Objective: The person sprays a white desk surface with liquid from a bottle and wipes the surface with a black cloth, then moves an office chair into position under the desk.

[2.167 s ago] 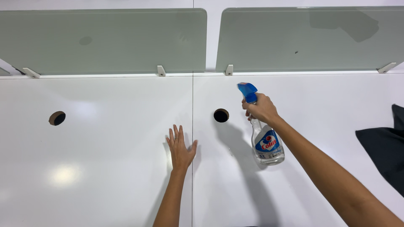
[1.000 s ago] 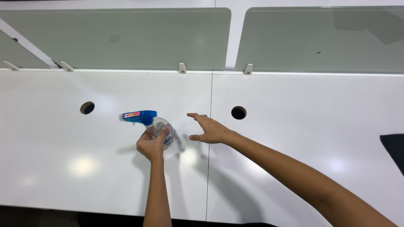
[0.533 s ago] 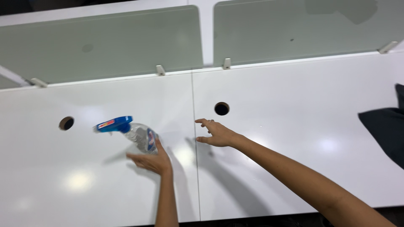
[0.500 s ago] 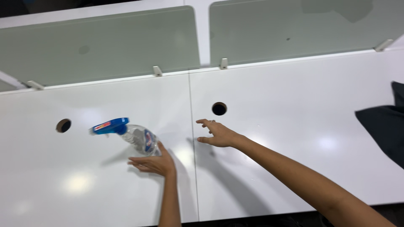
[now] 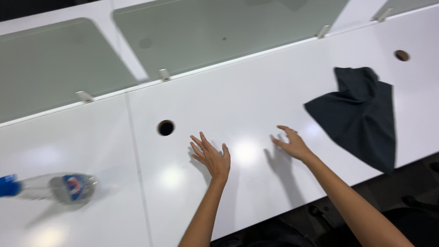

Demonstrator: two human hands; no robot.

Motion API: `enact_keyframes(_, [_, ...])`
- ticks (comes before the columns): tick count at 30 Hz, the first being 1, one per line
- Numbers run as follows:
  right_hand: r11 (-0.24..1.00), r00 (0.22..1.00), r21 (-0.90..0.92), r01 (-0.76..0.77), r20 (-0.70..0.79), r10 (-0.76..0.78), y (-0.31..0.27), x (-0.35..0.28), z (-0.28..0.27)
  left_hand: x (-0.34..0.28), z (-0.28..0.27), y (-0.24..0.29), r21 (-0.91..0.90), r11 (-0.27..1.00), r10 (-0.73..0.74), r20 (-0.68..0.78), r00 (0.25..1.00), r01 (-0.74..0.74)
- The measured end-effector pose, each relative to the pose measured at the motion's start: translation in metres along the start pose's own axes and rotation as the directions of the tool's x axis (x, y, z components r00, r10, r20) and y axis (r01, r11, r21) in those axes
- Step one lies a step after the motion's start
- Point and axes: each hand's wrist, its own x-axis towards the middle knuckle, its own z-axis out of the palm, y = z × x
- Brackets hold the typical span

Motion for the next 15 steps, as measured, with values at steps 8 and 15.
enact_keyframes(8, [0.991, 0.939, -0.130, -0.002, -0.341, -0.043, 0.161, 0.028, -0.090, -0.016, 0.090, 0.074, -0.021, 0.998, 0.069, 0.283, 0.957, -0.066])
enact_keyframes(15, [0.953, 0.959, -0.292, -0.086, -0.284, 0.000, 0.128, 0.022, -0.081, -0.041, 0.087, 0.072, 0.019, 0.990, 0.131, 0.257, 0.957, -0.141])
